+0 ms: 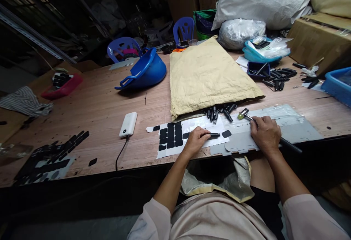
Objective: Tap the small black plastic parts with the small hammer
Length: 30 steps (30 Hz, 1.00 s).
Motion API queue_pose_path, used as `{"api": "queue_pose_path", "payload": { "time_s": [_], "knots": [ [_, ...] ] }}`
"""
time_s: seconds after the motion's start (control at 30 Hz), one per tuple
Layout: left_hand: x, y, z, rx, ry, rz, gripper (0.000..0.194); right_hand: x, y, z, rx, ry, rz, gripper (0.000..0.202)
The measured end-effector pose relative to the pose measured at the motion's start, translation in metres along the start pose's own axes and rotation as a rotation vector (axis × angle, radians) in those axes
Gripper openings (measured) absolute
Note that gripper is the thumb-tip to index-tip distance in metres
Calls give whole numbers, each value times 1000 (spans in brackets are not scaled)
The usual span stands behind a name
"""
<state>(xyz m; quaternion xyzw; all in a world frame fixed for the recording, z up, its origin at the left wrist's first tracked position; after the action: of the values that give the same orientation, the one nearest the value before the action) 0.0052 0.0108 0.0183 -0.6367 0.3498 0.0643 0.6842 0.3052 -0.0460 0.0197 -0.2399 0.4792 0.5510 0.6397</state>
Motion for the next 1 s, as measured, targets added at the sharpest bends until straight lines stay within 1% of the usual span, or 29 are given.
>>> {"api": "queue_pose_path", "payload": {
  "time_s": [0.1, 0.2, 0.33, 0.43, 0.53, 0.6, 0.7, 0.83, 0.93, 1.0],
  "knots": [
    [2, -1, -1, 13, 3, -12, 20, 0, -1, 3, 6, 4, 13, 34],
    [4, -1, -3, 11, 13, -13, 24, -1, -2, 4, 16, 32, 57, 30],
    [8, -1, -5, 27, 18, -5, 26, -10, 5, -7, 43, 27, 179, 30],
    [11, 0, -6, 62, 12, 13, 25, -22, 26, -26, 19, 20, 388, 30],
    [12, 1, -6, 94, 14, 47, 25, -33, 55, -44, -58, 91, 618, 30],
    [14, 1, -6, 110, 16, 79, 25, -37, 72, -54, -96, 144, 695, 34],
    [16, -4, -10, 142, 17, 169, 26, -36, 86, -65, -132, 199, 666, 40],
    [19, -13, -17, 232, -26, 385, 23, -31, 87, -69, -168, 252, 546, 43],
    [21, -15, -20, 275, -55, 473, 23, -41, 88, -65, -182, 250, 540, 44],
    [23, -13, -19, 291, -52, 476, 23, -52, 90, -62, -183, 190, 564, 45]
  ]
}}
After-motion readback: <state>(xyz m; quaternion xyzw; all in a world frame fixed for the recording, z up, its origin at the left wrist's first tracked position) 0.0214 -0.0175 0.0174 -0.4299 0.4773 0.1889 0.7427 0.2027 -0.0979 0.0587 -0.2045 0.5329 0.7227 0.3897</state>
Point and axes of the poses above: each hand's wrist, its own z-axis towards the middle knuckle, its own x-axis out of the palm, y = z × x, the point moved 4 cm from there along z, towards the middle knuckle
